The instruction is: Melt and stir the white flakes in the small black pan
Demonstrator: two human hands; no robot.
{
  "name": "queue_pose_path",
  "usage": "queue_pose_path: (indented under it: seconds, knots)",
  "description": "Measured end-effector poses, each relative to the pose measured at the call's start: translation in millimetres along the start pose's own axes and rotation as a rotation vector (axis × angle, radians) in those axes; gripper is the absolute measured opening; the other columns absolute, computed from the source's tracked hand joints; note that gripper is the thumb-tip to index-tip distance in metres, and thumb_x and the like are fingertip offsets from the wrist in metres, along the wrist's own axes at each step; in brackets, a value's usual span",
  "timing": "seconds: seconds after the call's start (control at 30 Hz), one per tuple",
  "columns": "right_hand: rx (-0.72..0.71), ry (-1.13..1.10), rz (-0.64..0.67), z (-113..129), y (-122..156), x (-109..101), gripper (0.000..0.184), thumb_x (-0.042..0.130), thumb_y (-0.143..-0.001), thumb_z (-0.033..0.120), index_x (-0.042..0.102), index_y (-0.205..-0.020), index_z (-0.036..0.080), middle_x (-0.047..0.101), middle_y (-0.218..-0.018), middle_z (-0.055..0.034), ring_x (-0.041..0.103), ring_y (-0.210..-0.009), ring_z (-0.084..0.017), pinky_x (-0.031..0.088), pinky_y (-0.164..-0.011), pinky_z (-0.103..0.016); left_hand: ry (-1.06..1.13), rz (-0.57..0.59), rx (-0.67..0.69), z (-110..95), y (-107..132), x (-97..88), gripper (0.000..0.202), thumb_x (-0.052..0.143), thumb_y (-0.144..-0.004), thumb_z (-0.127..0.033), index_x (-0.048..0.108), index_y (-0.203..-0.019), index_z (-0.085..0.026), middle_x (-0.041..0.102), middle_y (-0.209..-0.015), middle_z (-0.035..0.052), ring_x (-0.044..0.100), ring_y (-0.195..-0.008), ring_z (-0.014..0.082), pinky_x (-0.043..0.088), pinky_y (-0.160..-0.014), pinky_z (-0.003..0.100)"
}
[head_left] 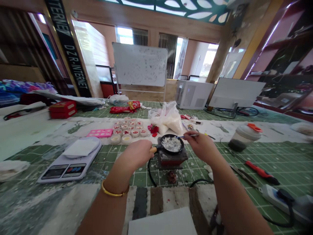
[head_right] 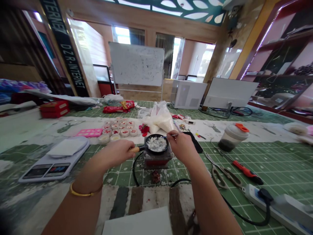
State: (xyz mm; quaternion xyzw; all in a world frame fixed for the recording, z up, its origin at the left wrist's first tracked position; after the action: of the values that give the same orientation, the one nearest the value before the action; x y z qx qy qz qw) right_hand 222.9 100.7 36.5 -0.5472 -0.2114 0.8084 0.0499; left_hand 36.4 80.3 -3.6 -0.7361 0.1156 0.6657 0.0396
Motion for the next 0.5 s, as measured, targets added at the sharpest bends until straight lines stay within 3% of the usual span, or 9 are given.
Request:
queue_pose_path:
  seconds: [0.07, 0.23, 0.3, 0.43, 0.5]
  knots:
    - [-0.022, -0.042, 0.010, 5, 2, 2, 0.030, 0.038, -0.084, 0.035, 0.064, -0.089, 0.021, 0.067, -0.074, -0.0038, 0.059, -0.068, -0.017, 0.037, -0.061, -0.026, -0.004, -0.006, 0.004, -1, 0, -0.9, 0.020, 0.047, -0.072, -0.034, 0.059, -0.077, -0.018, 0.063, -0.081, 0.0060, 0.057, -0.071, 0.0188, 0.035, -0.056, 0.026]
    - [-0.162, -0.229, 0.213, 33, 16, 13, 0.029, 0.038, -0.084, 0.036, 0.063, -0.093, 0.023, 0.066, -0.076, -0.0019, 0.058, -0.072, -0.016, 0.040, -0.065, -0.025, 0.022, -0.003, 0.003, -2, 3, -3.5, 0.020, 0.046, -0.072, -0.034, 0.058, -0.076, -0.018, 0.063, -0.080, 0.0057, 0.057, -0.068, 0.0177, 0.033, -0.054, 0.026]
    - [-0.147, -0.243, 0.232, 28, 17, 8, 0.030, 0.037, -0.084, 0.038, 0.063, -0.088, 0.023, 0.066, -0.080, -0.0017, 0.058, -0.073, -0.016, 0.040, -0.064, -0.025, 0.025, -0.002, 0.003, -2, 4, -4.1, 0.019, 0.046, -0.071, -0.034, 0.057, -0.074, -0.018, 0.063, -0.080, 0.0057, 0.056, -0.067, 0.0173, 0.032, -0.053, 0.026]
    - [0.005, -0.073, 0.100, -3, 10, -8, 0.031, 0.037, -0.084, 0.039, 0.063, -0.084, 0.022, 0.066, -0.073, -0.0028, 0.058, -0.068, -0.018, 0.037, -0.060, -0.025, 0.017, -0.010, -0.002, -1, 3, -4.1, 0.021, 0.044, -0.073, -0.035, 0.057, -0.072, -0.018, 0.063, -0.079, 0.0057, 0.056, -0.068, 0.0175, 0.032, -0.053, 0.026]
    - [0.028, -0.059, 0.118, -8, 9, -4, 0.030, 0.038, -0.083, 0.039, 0.063, -0.086, 0.022, 0.064, -0.067, -0.0024, 0.057, -0.063, -0.017, 0.036, -0.057, -0.025, 0.010, -0.017, -0.002, -1, 3, -4.6, 0.020, 0.046, -0.072, -0.035, 0.057, -0.072, -0.018, 0.063, -0.079, 0.0055, 0.056, -0.068, 0.0175, 0.031, -0.053, 0.025]
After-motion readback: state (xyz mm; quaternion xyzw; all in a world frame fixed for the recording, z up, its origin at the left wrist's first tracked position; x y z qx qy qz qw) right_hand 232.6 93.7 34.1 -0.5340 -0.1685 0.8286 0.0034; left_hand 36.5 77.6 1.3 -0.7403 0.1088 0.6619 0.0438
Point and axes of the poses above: each hand's wrist, its own y-axis away from the middle knuckle, its own x-axis out of the palm, z = x × y, the point moved 10 cm from there along -y, towards the middle knuckle
